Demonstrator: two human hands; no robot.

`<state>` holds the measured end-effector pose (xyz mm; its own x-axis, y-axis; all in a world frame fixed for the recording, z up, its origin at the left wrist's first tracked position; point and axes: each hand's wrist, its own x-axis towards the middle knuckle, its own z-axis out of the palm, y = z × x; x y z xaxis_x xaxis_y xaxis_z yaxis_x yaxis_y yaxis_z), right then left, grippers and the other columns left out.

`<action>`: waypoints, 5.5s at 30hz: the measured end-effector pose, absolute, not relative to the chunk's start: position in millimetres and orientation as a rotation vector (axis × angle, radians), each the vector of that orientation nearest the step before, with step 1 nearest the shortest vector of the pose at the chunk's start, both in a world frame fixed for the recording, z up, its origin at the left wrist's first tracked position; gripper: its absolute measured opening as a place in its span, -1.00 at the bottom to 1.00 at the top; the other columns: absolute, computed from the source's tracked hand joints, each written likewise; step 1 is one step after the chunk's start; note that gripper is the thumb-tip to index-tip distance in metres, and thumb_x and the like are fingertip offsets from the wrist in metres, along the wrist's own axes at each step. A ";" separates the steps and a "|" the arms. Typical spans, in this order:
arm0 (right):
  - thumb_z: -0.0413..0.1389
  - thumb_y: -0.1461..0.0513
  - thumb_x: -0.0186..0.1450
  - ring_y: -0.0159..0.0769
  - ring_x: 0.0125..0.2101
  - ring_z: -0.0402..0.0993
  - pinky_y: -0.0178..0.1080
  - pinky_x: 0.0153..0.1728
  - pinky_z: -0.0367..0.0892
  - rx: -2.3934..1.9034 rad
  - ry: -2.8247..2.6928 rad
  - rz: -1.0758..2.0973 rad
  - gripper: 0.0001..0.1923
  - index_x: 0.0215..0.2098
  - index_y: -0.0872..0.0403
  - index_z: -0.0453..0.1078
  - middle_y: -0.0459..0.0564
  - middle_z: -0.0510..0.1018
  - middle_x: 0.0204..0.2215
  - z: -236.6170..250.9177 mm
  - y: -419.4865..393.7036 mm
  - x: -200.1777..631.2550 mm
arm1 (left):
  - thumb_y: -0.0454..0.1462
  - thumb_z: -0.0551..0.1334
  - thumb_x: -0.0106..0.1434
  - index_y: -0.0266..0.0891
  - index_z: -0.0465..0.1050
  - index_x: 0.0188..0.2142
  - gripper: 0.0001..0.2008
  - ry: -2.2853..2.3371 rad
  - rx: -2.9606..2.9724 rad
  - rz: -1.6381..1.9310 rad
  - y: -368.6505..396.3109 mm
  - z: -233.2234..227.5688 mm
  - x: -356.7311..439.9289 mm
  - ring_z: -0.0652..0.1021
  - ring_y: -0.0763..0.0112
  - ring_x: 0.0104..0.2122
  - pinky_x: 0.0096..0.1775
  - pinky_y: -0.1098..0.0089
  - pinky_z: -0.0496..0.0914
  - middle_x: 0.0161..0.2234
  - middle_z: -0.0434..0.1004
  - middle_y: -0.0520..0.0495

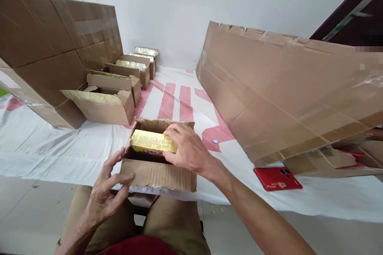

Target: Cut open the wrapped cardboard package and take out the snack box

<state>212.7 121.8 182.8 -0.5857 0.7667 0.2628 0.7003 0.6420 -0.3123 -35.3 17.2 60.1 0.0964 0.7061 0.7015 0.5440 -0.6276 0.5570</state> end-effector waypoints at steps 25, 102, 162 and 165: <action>0.44 0.10 0.12 0.04 -0.07 0.64 0.13 -0.01 0.55 -1.039 -1.124 0.489 -0.65 -0.11 -0.16 0.61 0.02 0.71 -0.11 182.9 92.4 342.1 | 0.07 0.43 0.10 -0.21 0.41 0.01 -0.40 1.463 1.366 1.358 134.5 20.8 -4.4 0.63 0.03 -0.01 0.01 0.10 0.52 0.00 0.63 -0.26; 0.08 0.28 0.30 -0.15 -0.04 0.61 -0.08 0.03 0.53 -1.069 -1.796 0.825 -0.51 0.19 -0.01 0.45 0.05 0.64 0.09 -39.9 216.9 -8.3 | -0.07 0.24 0.30 -0.17 0.44 0.19 -0.49 2.288 1.133 1.142 173.1 5.7 -223.7 0.63 0.17 -0.23 -0.12 0.23 0.44 0.04 0.68 -0.16; 0.16 0.18 0.31 -0.10 0.08 0.54 -0.17 -0.20 0.58 -0.820 -1.812 1.171 -0.46 0.26 -0.01 0.32 0.15 0.51 0.18 9.9 127.3 45.2 | 0.11 0.18 0.33 -0.21 0.43 0.02 -0.50 2.097 0.977 1.787 66.3 54.5 -198.3 0.57 0.11 0.05 0.16 0.15 0.46 -0.01 0.58 -0.18; 0.16 0.21 0.28 -0.10 0.04 0.56 -0.17 -0.22 0.58 -0.882 -1.844 1.146 -0.45 0.25 0.00 0.33 0.16 0.51 0.20 -1.5 123.7 55.3 | 0.10 0.26 0.28 -0.19 0.34 0.22 -0.36 2.037 0.938 1.840 57.3 37.5 -187.3 0.48 0.02 0.24 0.29 0.04 0.35 0.19 0.49 -0.26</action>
